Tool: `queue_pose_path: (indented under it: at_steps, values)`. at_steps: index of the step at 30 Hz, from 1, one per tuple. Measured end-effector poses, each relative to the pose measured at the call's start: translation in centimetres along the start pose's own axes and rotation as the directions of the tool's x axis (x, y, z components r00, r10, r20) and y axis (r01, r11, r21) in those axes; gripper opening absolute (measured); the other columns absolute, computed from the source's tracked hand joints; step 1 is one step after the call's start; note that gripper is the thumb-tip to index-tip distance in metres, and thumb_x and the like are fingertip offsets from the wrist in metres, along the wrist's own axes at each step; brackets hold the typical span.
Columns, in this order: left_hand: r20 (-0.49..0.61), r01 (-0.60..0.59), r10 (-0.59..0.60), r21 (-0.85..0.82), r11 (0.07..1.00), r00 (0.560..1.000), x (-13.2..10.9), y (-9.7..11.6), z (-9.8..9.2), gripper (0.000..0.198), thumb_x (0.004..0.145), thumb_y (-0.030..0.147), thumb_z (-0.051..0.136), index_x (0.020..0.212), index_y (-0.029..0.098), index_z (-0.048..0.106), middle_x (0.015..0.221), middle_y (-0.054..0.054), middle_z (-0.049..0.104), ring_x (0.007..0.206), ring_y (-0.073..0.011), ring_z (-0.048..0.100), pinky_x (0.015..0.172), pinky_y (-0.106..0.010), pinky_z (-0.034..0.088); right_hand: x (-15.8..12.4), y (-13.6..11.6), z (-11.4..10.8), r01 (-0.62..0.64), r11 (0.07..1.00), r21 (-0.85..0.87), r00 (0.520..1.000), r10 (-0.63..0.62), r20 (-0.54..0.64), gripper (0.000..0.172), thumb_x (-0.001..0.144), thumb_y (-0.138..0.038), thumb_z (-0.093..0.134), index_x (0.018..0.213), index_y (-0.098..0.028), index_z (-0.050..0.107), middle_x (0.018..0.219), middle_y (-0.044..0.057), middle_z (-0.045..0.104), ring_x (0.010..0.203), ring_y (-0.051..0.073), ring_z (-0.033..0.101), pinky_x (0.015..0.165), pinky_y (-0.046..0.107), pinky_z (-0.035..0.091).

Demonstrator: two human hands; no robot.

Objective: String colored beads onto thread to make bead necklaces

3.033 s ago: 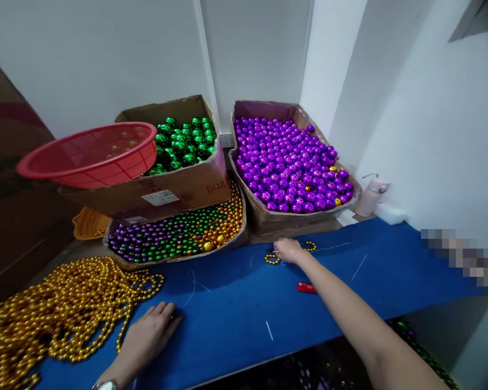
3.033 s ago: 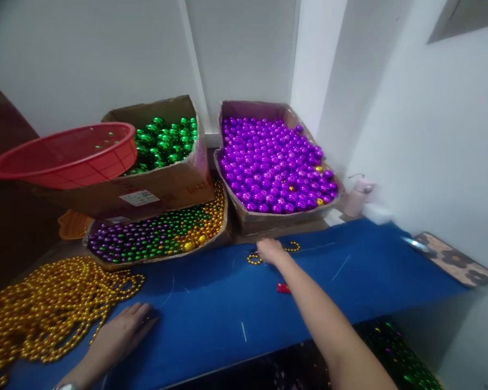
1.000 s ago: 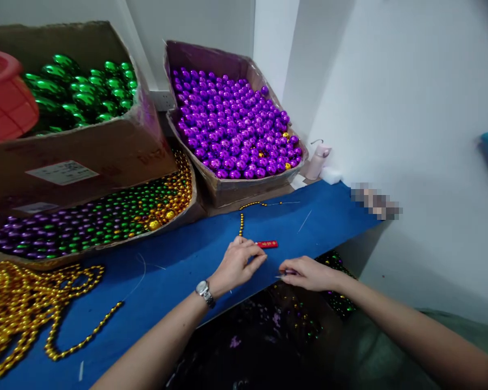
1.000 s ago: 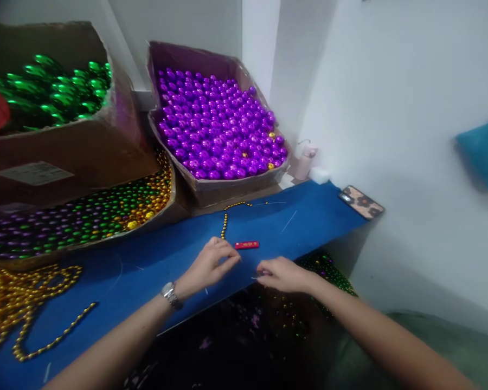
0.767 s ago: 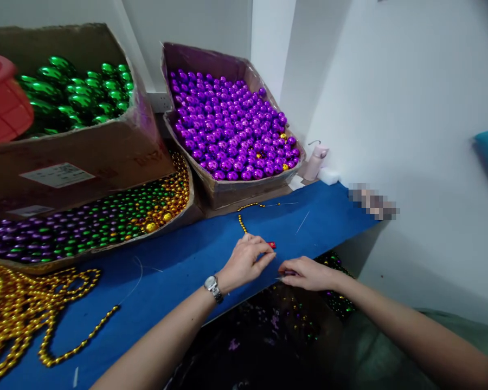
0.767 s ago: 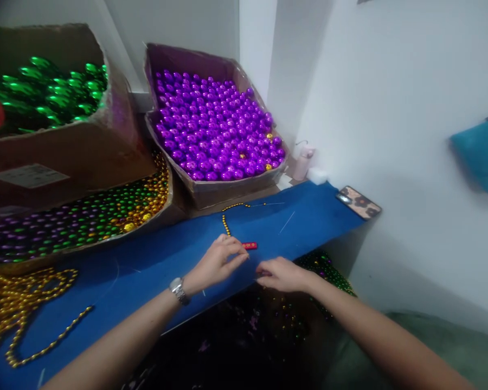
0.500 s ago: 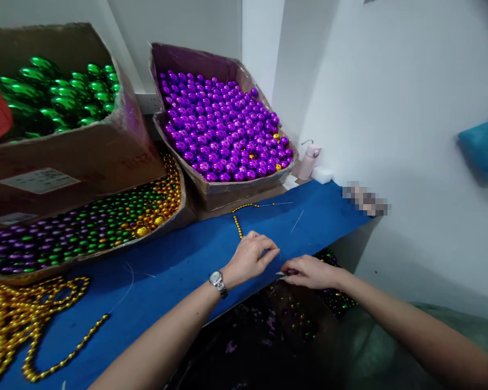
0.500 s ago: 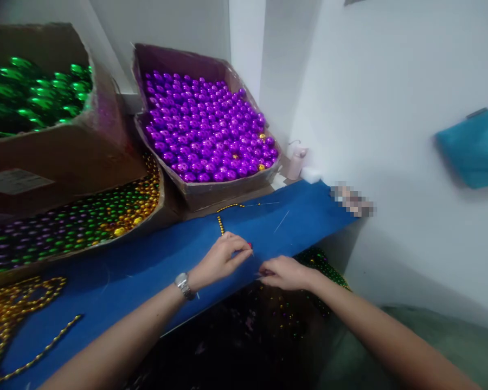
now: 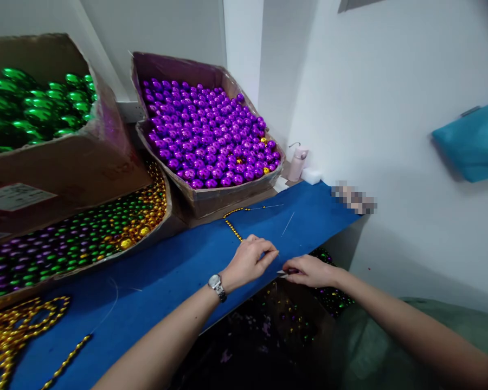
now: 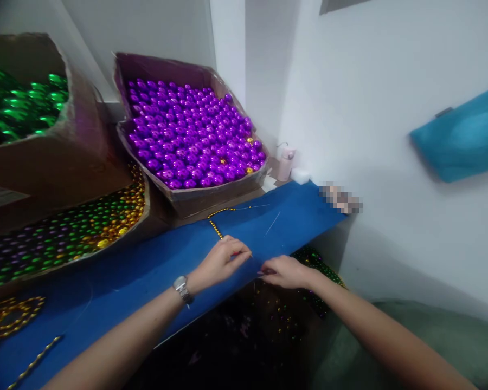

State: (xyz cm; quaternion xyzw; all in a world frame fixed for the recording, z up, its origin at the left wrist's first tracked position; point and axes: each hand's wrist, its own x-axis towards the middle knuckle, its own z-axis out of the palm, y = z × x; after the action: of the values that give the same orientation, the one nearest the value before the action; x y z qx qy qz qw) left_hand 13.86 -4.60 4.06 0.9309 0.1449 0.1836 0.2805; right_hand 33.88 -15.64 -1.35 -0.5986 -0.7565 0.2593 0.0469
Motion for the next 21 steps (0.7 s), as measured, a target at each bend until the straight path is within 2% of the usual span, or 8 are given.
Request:
queue_pose_path:
  at_steps: [4, 14, 18, 21]
  values:
    - [0.005, -0.004, 0.004, 0.010, 1.000, 1.000, 0.2, 0.1, 0.1, 0.029, 0.092, 0.035, 0.041, 0.084, 0.021, 0.064, 0.079, -0.002, 0.066, 0.079, -0.0172, 0.053, 0.076, -0.031, 0.035, 0.4, -0.2, 0.3, 0.011, 1.000, 0.009, 1.000, -0.011, -0.010, 0.028, 0.091, -0.036, 0.050, 0.106, -0.016, 0.060, 0.094, 0.004, 0.067, 0.083, 0.016, 0.063, 0.073, 0.032, 0.047]
    - [0.008, 0.013, -0.013, -0.024, 1.000, 1.000, 0.3, 0.5, -0.4, 0.027, 0.092, 0.032, 0.042, 0.083, 0.020, 0.064, 0.080, -0.002, 0.066, 0.078, -0.0166, 0.053, 0.076, -0.029, 0.036, 0.9, -0.6, 0.6, 0.033, 0.999, -0.021, 0.999, -0.033, -0.037, 0.027, 0.091, -0.035, 0.044, 0.107, -0.024, 0.064, 0.104, 0.003, 0.069, 0.092, 0.018, 0.064, 0.077, 0.024, 0.044]
    - [-0.006, 0.038, -0.038, -0.045, 0.998, 0.999, -0.2, 0.5, -1.2, 0.027, 0.092, 0.032, 0.043, 0.083, 0.019, 0.064, 0.080, -0.001, 0.067, 0.077, -0.0159, 0.054, 0.077, -0.029, 0.036, 0.2, 0.0, -0.1, 0.000, 0.997, -0.073, 0.998, -0.005, -0.058, 0.028, 0.092, -0.039, 0.043, 0.104, -0.026, 0.065, 0.098, 0.002, 0.070, 0.089, 0.017, 0.064, 0.075, 0.024, 0.045]
    - [-0.031, 0.096, -0.099, -0.075, 0.993, 0.995, -1.2, 0.1, -2.2, 0.028, 0.092, 0.034, 0.042, 0.083, 0.020, 0.065, 0.081, -0.001, 0.068, 0.078, -0.0160, 0.054, 0.078, -0.028, 0.036, -0.2, 0.7, -0.6, -0.055, 0.992, -0.117, 0.993, 0.042, -0.112, 0.031, 0.092, -0.043, 0.042, 0.109, -0.027, 0.062, 0.097, 0.003, 0.067, 0.088, 0.017, 0.063, 0.075, 0.024, 0.045]
